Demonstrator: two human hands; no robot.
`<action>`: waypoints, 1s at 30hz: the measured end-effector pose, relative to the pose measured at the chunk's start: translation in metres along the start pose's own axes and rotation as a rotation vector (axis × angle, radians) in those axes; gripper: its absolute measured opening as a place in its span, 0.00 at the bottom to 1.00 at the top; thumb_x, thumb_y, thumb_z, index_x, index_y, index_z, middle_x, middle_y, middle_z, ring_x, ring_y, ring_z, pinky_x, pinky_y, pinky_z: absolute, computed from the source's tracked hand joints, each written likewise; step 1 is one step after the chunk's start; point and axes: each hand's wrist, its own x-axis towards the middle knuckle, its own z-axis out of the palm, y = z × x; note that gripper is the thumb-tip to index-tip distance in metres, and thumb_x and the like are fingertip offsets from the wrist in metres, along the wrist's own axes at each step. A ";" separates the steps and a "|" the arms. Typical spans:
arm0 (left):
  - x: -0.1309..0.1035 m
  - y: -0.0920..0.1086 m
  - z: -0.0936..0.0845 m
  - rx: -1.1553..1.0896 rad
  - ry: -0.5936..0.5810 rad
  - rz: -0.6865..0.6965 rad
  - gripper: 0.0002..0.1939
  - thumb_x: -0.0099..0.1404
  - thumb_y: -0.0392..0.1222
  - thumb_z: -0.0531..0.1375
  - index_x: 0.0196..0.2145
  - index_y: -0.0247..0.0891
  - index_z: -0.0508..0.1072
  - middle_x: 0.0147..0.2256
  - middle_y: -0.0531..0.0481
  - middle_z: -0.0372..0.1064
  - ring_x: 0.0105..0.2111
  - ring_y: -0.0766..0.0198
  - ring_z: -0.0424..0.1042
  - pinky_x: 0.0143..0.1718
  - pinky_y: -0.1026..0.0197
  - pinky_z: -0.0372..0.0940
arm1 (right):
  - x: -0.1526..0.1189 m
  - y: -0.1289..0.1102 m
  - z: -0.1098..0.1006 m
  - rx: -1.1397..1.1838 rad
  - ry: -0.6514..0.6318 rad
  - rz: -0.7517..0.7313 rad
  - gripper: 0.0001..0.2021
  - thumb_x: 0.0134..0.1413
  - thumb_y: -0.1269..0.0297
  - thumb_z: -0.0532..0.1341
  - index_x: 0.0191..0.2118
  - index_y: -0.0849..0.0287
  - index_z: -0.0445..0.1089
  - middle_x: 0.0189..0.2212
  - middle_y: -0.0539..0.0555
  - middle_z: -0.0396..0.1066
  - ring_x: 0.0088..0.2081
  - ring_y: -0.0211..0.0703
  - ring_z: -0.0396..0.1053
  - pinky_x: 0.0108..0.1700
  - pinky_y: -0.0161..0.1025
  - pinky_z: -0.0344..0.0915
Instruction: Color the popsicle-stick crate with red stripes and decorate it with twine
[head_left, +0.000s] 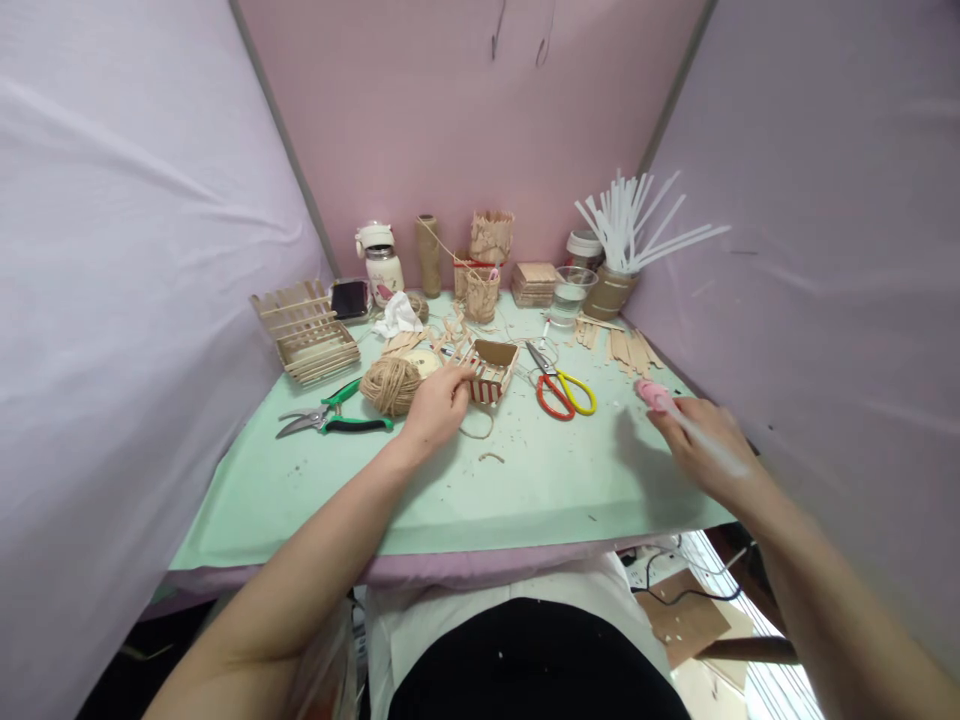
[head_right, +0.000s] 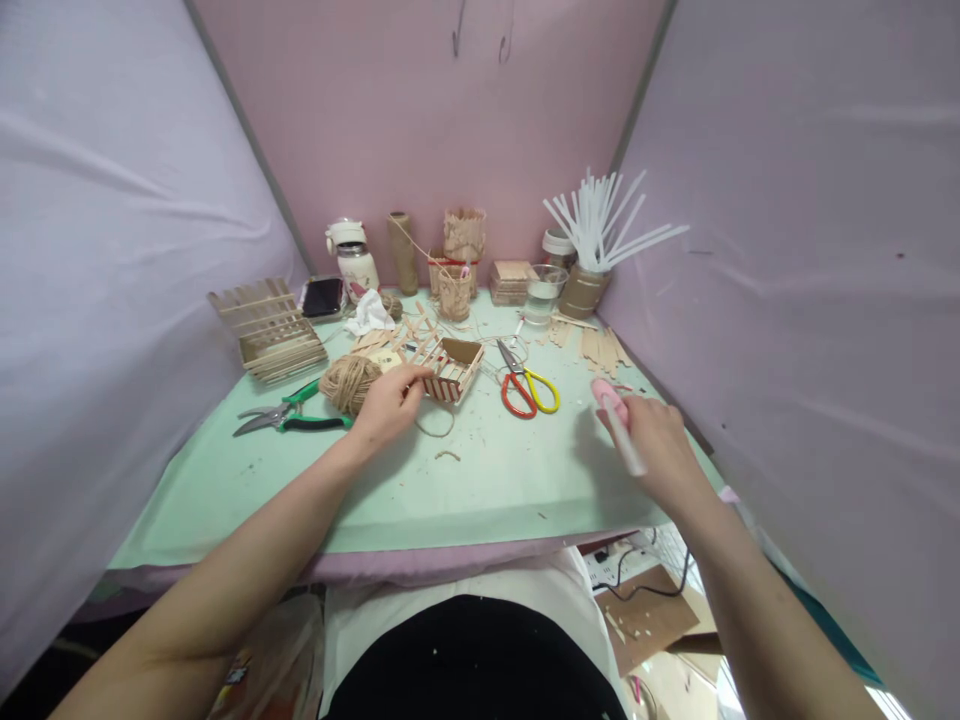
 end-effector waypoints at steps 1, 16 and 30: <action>-0.001 0.000 0.001 0.025 -0.014 0.042 0.17 0.62 0.31 0.50 0.43 0.34 0.76 0.44 0.43 0.74 0.46 0.58 0.71 0.51 0.56 0.64 | -0.004 0.006 0.007 -0.128 -0.005 0.045 0.25 0.63 0.51 0.45 0.35 0.64 0.72 0.30 0.64 0.70 0.34 0.53 0.67 0.38 0.47 0.62; -0.006 -0.001 0.007 0.119 -0.054 0.197 0.21 0.62 0.28 0.49 0.47 0.37 0.75 0.44 0.42 0.69 0.46 0.58 0.67 0.51 0.53 0.63 | -0.004 -0.034 -0.013 -0.267 -0.030 0.068 0.23 0.61 0.50 0.52 0.51 0.62 0.69 0.46 0.68 0.70 0.47 0.63 0.64 0.43 0.53 0.58; -0.007 -0.001 0.010 0.149 -0.092 0.207 0.19 0.68 0.34 0.48 0.50 0.39 0.73 0.43 0.44 0.66 0.44 0.59 0.65 0.48 0.55 0.63 | 0.061 -0.139 0.030 0.233 0.031 -0.458 0.12 0.64 0.65 0.53 0.47 0.56 0.72 0.46 0.58 0.74 0.50 0.49 0.65 0.51 0.47 0.52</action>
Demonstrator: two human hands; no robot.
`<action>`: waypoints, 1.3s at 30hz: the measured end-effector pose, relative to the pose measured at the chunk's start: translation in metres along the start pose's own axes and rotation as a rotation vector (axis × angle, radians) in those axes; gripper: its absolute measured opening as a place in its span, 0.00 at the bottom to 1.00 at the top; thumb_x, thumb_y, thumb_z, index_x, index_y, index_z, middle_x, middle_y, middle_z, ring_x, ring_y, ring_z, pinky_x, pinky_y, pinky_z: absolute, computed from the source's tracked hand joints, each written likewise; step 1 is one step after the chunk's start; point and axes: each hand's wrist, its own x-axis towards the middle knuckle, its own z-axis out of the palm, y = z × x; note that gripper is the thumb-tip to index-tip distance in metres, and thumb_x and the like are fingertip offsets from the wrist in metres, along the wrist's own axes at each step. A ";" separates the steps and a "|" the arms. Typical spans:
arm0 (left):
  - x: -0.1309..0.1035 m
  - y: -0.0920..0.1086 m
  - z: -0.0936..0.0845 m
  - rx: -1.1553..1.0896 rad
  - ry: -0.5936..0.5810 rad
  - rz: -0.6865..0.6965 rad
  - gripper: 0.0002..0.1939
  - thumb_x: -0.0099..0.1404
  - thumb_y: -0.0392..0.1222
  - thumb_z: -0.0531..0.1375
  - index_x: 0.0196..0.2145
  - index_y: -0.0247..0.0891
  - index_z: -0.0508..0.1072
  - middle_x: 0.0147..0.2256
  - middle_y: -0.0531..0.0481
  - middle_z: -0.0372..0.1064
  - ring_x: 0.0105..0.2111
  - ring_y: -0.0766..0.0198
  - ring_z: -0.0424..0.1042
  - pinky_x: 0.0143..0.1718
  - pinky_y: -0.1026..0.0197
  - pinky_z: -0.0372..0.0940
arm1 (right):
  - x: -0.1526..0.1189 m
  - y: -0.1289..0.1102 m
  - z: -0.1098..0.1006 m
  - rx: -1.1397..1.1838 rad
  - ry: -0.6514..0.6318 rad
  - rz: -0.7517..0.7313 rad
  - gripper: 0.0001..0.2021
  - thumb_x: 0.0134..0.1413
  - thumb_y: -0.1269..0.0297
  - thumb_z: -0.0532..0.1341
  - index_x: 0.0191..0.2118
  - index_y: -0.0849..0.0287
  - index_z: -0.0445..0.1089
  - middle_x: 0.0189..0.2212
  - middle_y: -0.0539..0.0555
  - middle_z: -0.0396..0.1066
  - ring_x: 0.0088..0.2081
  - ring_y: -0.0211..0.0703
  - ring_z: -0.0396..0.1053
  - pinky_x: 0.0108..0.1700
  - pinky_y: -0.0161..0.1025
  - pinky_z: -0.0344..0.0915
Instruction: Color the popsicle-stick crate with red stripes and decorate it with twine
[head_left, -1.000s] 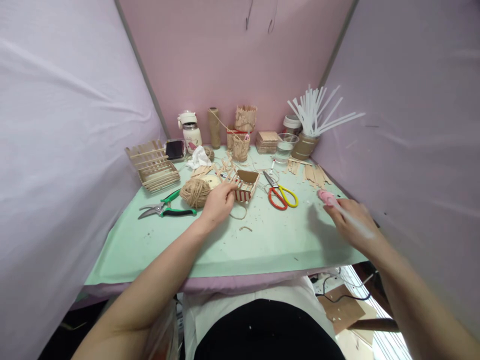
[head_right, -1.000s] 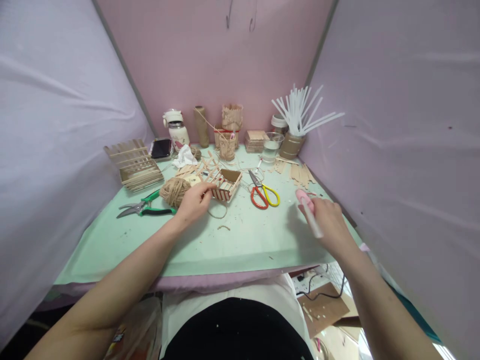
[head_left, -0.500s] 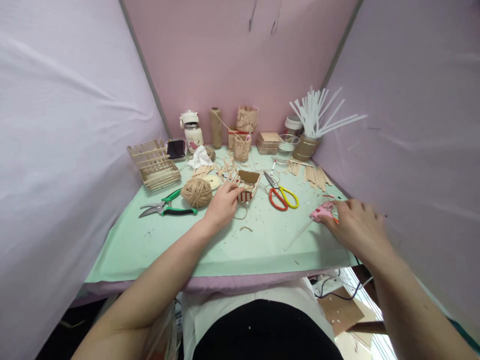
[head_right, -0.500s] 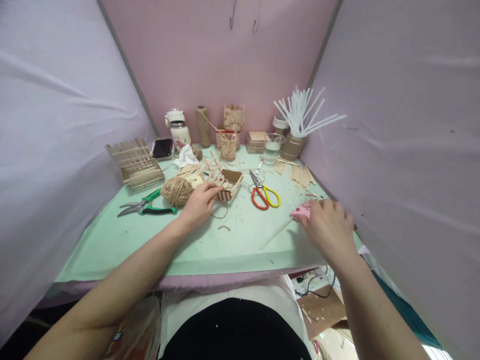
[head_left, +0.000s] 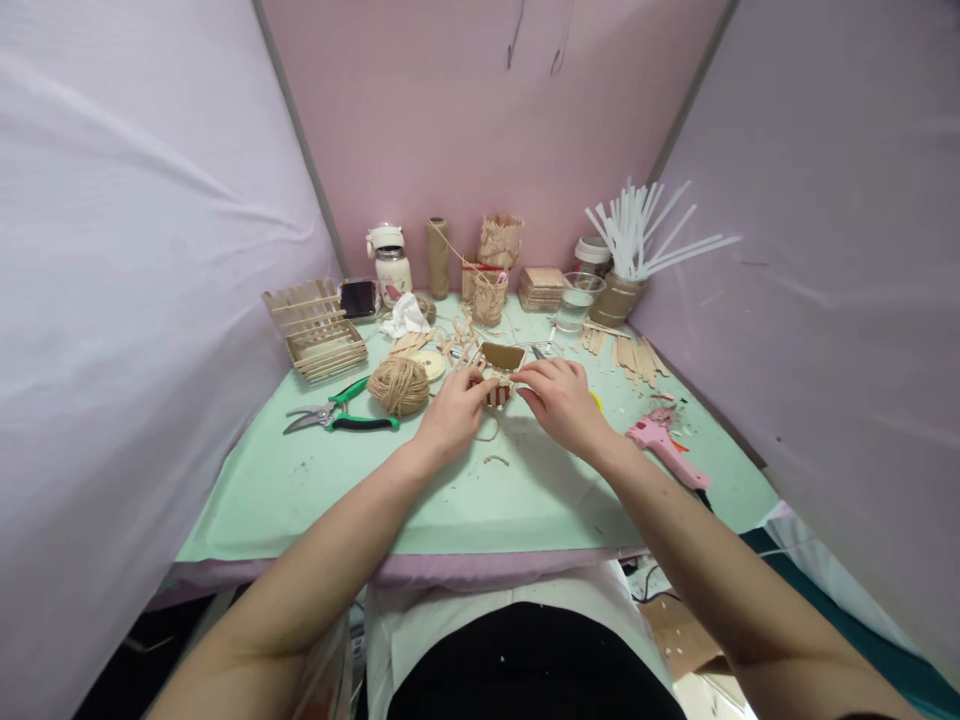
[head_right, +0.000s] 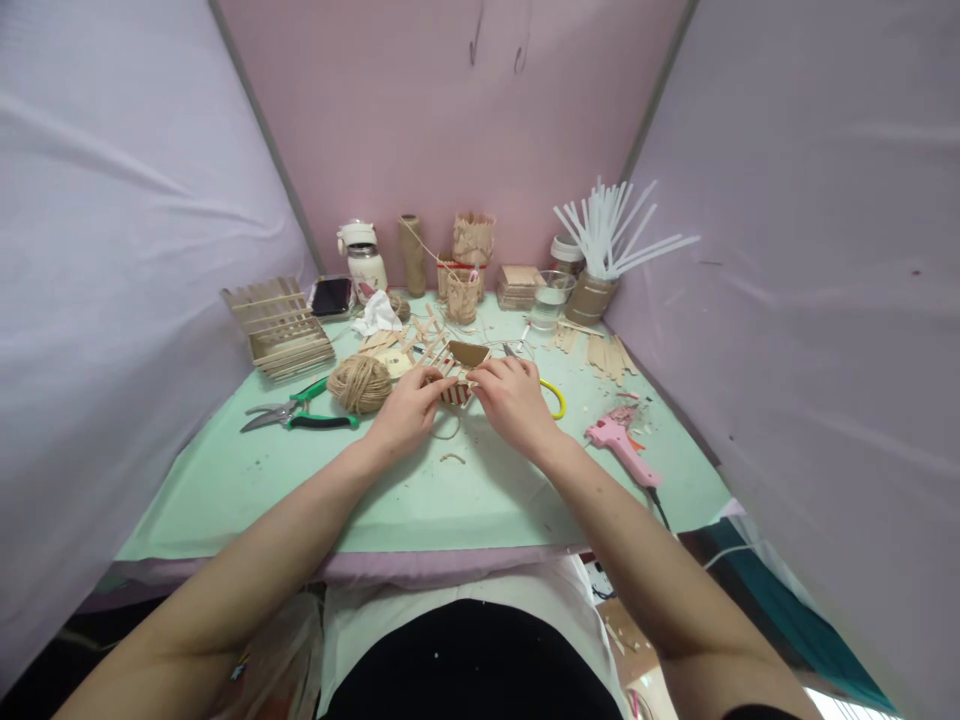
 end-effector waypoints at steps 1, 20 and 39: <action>0.000 0.000 0.000 0.002 -0.002 -0.002 0.19 0.68 0.34 0.47 0.50 0.39 0.73 0.42 0.44 0.66 0.43 0.59 0.64 0.48 0.56 0.63 | 0.000 0.001 0.002 -0.003 -0.001 0.004 0.12 0.64 0.65 0.54 0.47 0.56 0.72 0.46 0.58 0.74 0.50 0.49 0.65 0.51 0.46 0.52; 0.014 -0.012 -0.008 0.027 0.074 0.005 0.09 0.65 0.34 0.56 0.39 0.38 0.75 0.41 0.44 0.73 0.44 0.56 0.68 0.50 0.51 0.63 | 0.012 -0.003 0.017 0.052 0.019 0.091 0.10 0.63 0.63 0.55 0.41 0.55 0.74 0.41 0.55 0.76 0.45 0.49 0.65 0.47 0.45 0.49; 0.022 -0.011 -0.003 -0.007 0.052 0.004 0.09 0.65 0.36 0.57 0.37 0.37 0.78 0.40 0.44 0.73 0.42 0.58 0.69 0.47 0.54 0.64 | 0.006 -0.003 0.019 0.023 0.028 0.122 0.09 0.62 0.61 0.57 0.37 0.56 0.73 0.39 0.56 0.74 0.44 0.49 0.64 0.44 0.44 0.50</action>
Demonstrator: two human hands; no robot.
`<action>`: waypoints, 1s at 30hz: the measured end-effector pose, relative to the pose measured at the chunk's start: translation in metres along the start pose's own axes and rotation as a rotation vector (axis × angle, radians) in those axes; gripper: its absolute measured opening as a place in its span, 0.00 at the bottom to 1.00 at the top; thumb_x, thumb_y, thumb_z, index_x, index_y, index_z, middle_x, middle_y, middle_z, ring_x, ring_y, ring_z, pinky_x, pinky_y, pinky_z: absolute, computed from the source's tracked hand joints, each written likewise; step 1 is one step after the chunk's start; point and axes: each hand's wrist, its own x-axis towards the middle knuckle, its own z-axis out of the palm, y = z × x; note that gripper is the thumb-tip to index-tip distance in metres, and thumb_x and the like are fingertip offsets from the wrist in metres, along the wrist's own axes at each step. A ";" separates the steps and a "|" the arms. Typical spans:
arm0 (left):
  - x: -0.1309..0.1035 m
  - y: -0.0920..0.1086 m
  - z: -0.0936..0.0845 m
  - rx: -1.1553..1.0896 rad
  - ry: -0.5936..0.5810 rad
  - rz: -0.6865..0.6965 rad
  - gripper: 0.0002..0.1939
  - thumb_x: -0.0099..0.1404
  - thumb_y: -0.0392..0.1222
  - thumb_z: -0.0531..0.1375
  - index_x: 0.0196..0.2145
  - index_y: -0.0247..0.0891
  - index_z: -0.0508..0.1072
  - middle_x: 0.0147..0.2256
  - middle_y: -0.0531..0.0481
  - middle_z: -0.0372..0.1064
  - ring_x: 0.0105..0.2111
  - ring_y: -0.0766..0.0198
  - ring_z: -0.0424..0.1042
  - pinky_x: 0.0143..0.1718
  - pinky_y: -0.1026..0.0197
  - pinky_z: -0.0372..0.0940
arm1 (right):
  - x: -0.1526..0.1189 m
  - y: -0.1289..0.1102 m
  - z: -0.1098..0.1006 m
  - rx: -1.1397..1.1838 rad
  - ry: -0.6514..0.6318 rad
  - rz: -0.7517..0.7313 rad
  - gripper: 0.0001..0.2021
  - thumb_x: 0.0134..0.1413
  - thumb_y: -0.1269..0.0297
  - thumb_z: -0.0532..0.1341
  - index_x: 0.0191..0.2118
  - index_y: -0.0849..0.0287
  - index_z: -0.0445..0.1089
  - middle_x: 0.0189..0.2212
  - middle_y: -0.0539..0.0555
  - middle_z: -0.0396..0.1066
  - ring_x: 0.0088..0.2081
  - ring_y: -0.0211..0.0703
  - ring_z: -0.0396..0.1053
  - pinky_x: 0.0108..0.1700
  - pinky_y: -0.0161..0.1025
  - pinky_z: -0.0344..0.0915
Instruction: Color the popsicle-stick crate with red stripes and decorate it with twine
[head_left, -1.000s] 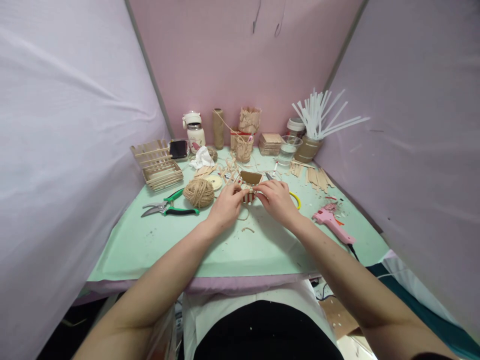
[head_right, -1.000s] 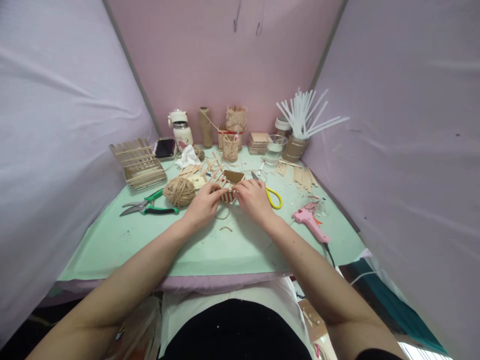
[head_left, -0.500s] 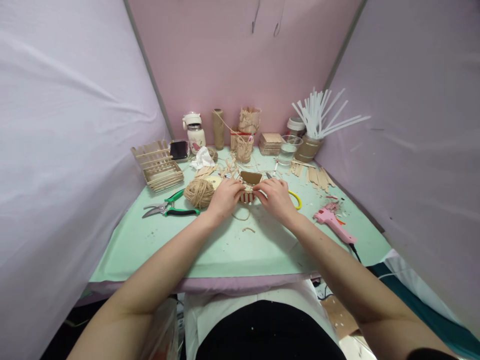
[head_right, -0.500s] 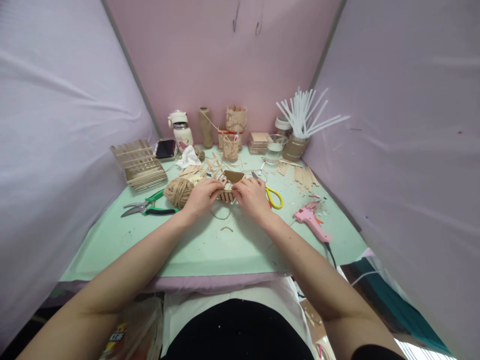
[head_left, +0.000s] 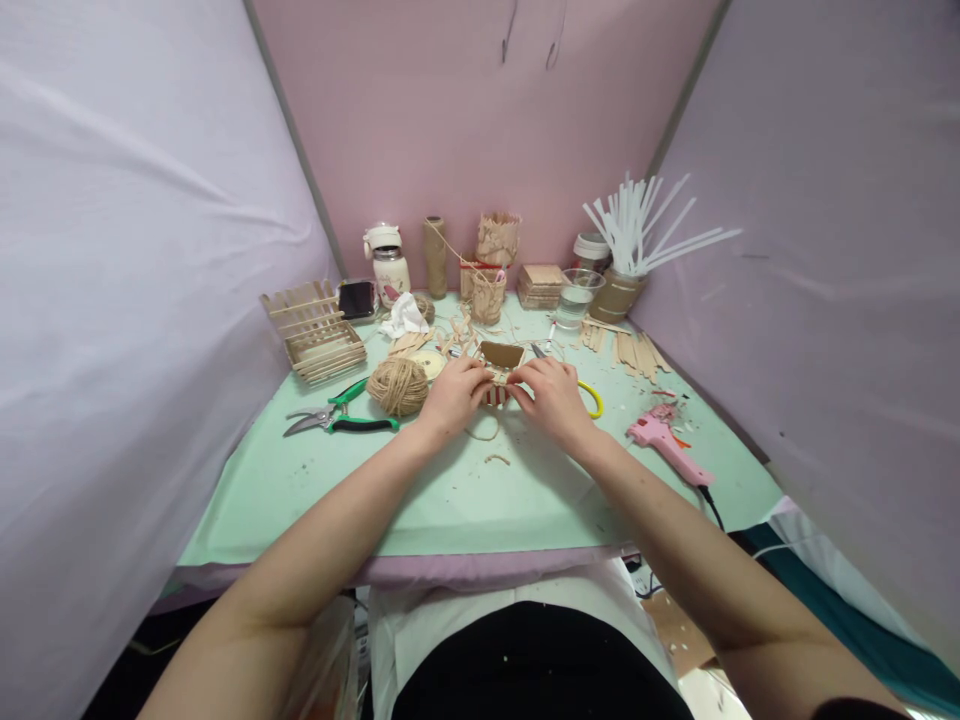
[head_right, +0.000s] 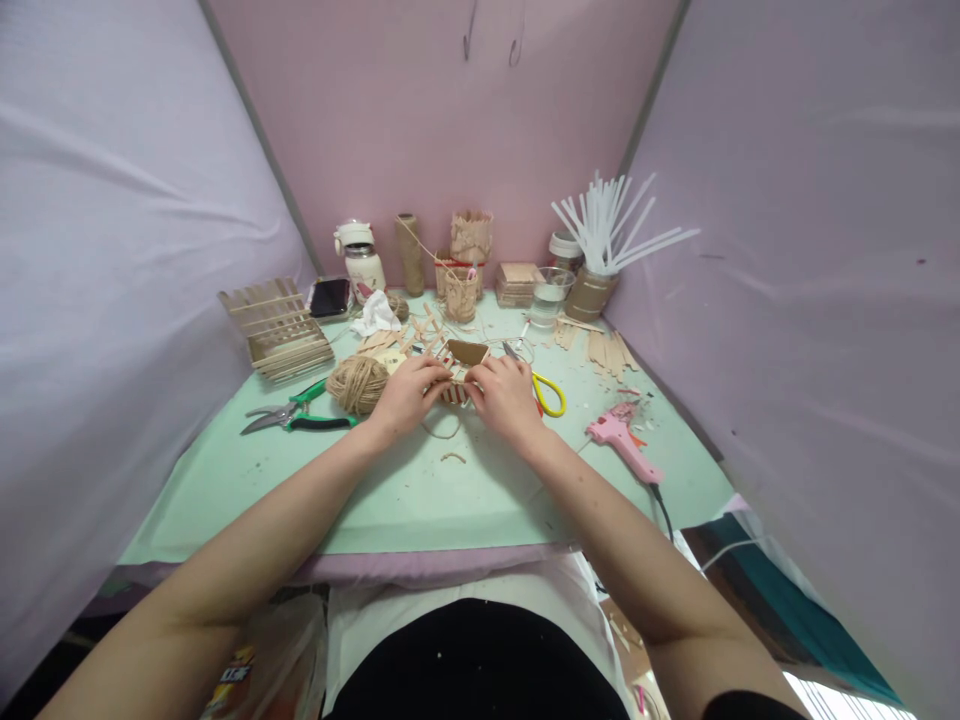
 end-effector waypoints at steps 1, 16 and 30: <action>-0.002 -0.002 -0.001 -0.008 0.018 0.004 0.09 0.65 0.35 0.57 0.40 0.36 0.77 0.41 0.43 0.73 0.43 0.58 0.70 0.48 0.54 0.64 | 0.000 0.000 0.000 0.007 0.011 0.005 0.09 0.62 0.61 0.57 0.39 0.56 0.73 0.40 0.56 0.73 0.45 0.49 0.64 0.45 0.44 0.50; -0.001 -0.015 -0.003 -0.005 -0.026 -0.024 0.12 0.66 0.35 0.54 0.40 0.37 0.78 0.38 0.45 0.71 0.39 0.60 0.70 0.43 0.58 0.65 | 0.013 -0.015 0.018 -0.049 0.056 -0.031 0.10 0.63 0.59 0.57 0.39 0.55 0.75 0.38 0.56 0.72 0.45 0.49 0.61 0.43 0.45 0.48; -0.004 -0.015 0.002 0.006 0.032 0.001 0.12 0.66 0.33 0.54 0.37 0.37 0.78 0.35 0.47 0.70 0.37 0.61 0.68 0.41 0.59 0.64 | 0.007 -0.014 0.019 -0.028 0.073 -0.010 0.08 0.60 0.60 0.60 0.40 0.55 0.74 0.38 0.55 0.72 0.45 0.49 0.61 0.44 0.45 0.49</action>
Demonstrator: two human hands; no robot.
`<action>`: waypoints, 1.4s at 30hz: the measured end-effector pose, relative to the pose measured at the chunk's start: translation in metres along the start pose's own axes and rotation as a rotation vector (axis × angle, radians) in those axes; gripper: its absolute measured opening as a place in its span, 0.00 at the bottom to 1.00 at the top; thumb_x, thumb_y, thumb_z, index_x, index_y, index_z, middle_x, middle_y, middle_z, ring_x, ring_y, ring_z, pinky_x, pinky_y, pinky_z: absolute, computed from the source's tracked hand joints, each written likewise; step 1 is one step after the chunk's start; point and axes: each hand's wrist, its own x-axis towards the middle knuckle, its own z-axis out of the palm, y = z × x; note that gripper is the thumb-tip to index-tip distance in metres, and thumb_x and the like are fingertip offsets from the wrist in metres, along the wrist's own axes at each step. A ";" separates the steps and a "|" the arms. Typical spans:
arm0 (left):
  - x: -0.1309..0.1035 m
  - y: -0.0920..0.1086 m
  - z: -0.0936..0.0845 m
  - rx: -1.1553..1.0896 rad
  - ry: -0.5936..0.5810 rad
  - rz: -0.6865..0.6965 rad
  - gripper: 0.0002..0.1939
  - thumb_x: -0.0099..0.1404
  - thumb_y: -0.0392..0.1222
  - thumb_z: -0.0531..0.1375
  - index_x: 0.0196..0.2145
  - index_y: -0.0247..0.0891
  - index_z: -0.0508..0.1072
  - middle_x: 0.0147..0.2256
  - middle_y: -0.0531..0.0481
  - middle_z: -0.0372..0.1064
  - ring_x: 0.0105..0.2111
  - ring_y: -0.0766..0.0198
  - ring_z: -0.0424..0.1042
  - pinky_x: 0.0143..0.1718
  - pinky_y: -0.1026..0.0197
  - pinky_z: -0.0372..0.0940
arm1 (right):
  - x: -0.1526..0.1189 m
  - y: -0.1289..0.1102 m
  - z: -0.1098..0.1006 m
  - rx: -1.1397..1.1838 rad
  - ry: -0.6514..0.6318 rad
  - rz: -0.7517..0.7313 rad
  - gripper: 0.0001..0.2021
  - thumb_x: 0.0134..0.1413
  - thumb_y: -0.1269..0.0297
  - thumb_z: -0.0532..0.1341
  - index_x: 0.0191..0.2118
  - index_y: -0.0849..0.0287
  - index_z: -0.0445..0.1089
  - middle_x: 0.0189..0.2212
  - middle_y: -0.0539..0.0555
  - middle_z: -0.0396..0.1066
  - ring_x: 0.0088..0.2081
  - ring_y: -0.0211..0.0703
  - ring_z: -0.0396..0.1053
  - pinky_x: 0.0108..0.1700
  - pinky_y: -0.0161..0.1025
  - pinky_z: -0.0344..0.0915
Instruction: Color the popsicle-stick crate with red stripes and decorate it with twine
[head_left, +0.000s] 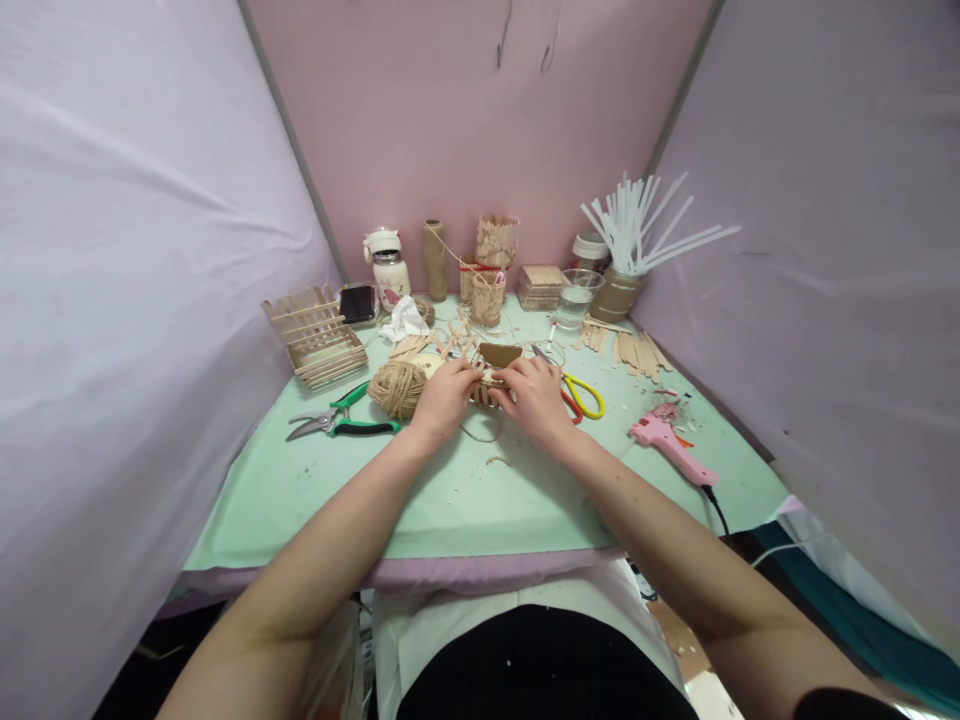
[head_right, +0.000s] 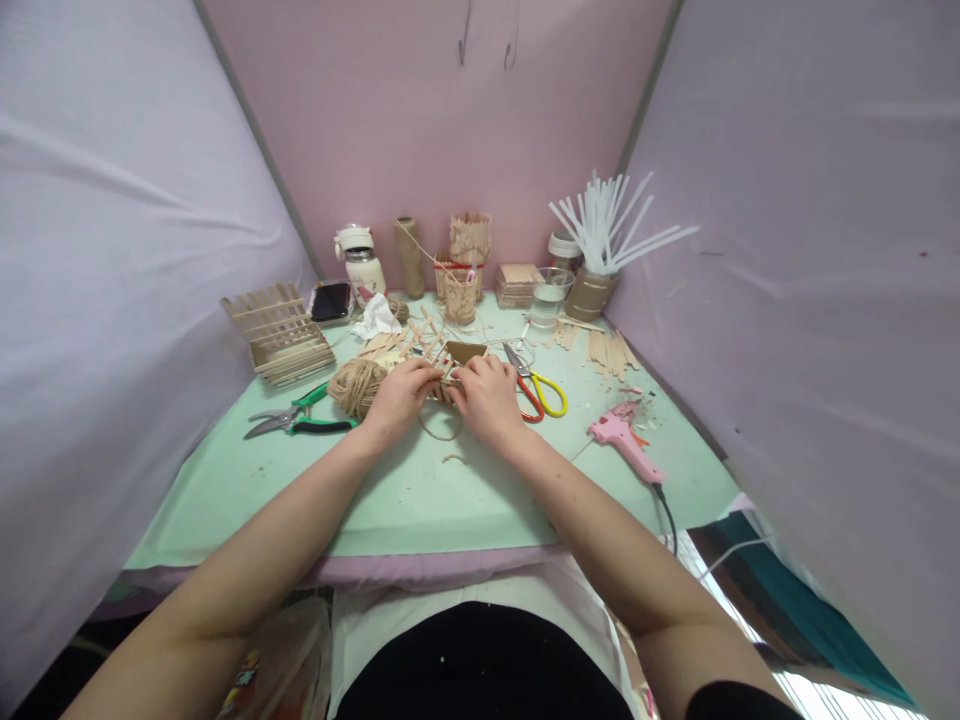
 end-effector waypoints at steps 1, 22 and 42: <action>-0.001 0.001 0.000 -0.004 0.010 0.011 0.12 0.66 0.34 0.54 0.39 0.37 0.77 0.36 0.47 0.71 0.38 0.61 0.69 0.42 0.58 0.65 | -0.002 0.001 -0.001 0.008 0.011 0.000 0.09 0.60 0.59 0.60 0.43 0.55 0.74 0.39 0.55 0.72 0.45 0.49 0.62 0.44 0.45 0.50; 0.002 0.013 0.011 0.066 0.071 0.165 0.11 0.67 0.39 0.56 0.42 0.40 0.77 0.39 0.45 0.72 0.41 0.59 0.67 0.44 0.55 0.65 | -0.019 0.018 -0.010 0.068 0.130 0.057 0.09 0.62 0.59 0.58 0.42 0.53 0.74 0.38 0.54 0.73 0.43 0.48 0.65 0.45 0.44 0.50; -0.014 0.014 0.000 -0.082 0.119 -0.299 0.02 0.62 0.36 0.58 0.31 0.37 0.66 0.31 0.50 0.67 0.33 0.62 0.67 0.39 0.57 0.64 | 0.008 0.058 -0.008 0.399 -0.141 0.037 0.43 0.44 0.52 0.69 0.64 0.61 0.52 0.63 0.68 0.51 0.65 0.58 0.49 0.61 0.53 0.53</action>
